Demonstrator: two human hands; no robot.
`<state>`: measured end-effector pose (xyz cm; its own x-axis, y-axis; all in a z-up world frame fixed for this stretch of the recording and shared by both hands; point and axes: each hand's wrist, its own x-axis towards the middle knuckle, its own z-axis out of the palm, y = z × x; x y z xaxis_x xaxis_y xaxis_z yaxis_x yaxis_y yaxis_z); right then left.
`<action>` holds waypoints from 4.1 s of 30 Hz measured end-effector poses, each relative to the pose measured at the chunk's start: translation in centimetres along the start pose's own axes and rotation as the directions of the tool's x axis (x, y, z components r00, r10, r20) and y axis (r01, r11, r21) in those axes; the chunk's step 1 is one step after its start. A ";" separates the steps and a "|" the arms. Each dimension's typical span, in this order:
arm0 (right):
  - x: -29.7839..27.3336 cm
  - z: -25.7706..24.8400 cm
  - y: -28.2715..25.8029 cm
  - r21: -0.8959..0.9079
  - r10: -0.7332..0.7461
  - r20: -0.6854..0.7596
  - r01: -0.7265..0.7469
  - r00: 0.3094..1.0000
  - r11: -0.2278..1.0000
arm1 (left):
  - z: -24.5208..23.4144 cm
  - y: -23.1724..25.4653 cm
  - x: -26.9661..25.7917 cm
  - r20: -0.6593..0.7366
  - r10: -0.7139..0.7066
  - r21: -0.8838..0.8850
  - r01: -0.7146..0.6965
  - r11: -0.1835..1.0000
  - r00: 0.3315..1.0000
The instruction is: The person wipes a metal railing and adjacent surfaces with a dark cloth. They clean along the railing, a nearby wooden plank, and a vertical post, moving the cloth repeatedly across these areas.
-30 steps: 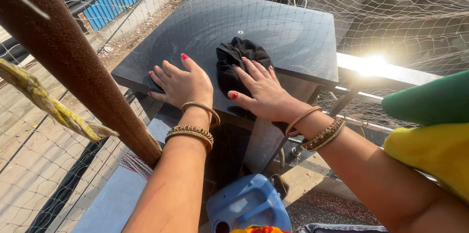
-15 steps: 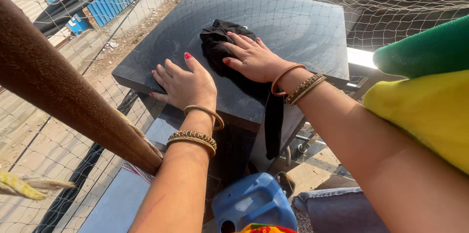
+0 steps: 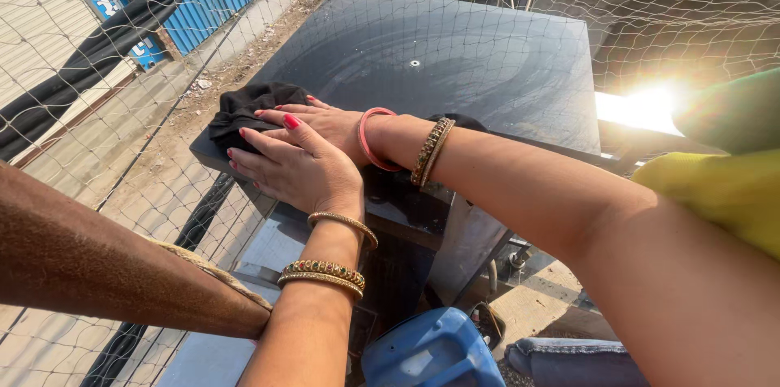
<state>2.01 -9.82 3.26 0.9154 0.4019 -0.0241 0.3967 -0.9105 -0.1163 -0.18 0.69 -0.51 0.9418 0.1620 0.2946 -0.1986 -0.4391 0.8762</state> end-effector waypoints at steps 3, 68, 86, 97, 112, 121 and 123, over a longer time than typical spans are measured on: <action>2.1 -0.2 0.7 -0.107 -0.012 -0.009 0.011 1.000 0.994 | 0.1 -0.1 0.1 0.032 0.001 0.081 -0.004 0.997 0.999; -46.6 -3.5 4.8 0.152 0.780 -0.372 -0.796 0.503 0.586 | 10.9 12.1 -25.0 0.287 0.895 -0.566 -0.693 0.446 0.342; -55.1 -1.1 1.9 0.981 0.901 -0.184 0.131 0.393 0.143 | 18.4 18.2 -34.1 0.198 0.960 -0.956 -0.179 0.234 0.200; -62.6 -0.2 5.8 0.174 0.911 -0.202 -0.903 0.358 0.393 | 26.3 17.6 -34.4 0.225 0.896 -0.468 -0.764 0.444 0.383; -73.4 6.2 13.9 -0.145 0.972 -0.130 -0.974 0.194 0.175 | 31.0 18.9 -33.1 0.416 0.839 -0.271 -0.832 0.484 0.352; -72.5 5.8 14.1 -0.165 0.997 0.026 -0.983 0.079 0.082 | 32.7 17.8 -33.3 0.305 0.892 -0.192 -0.896 0.400 0.333; -72.0 5.8 13.9 -0.150 0.998 0.034 -0.987 0.055 0.059 | 33.3 17.3 -33.2 0.323 0.890 -0.176 -0.903 0.392 0.323</action>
<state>-58.75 -50.84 -2.37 0.4435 -0.8834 -0.1512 -0.8696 -0.4650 0.1661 -25.81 -41.66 -7.80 0.2152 -0.6239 0.7513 -0.9761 -0.1625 0.1446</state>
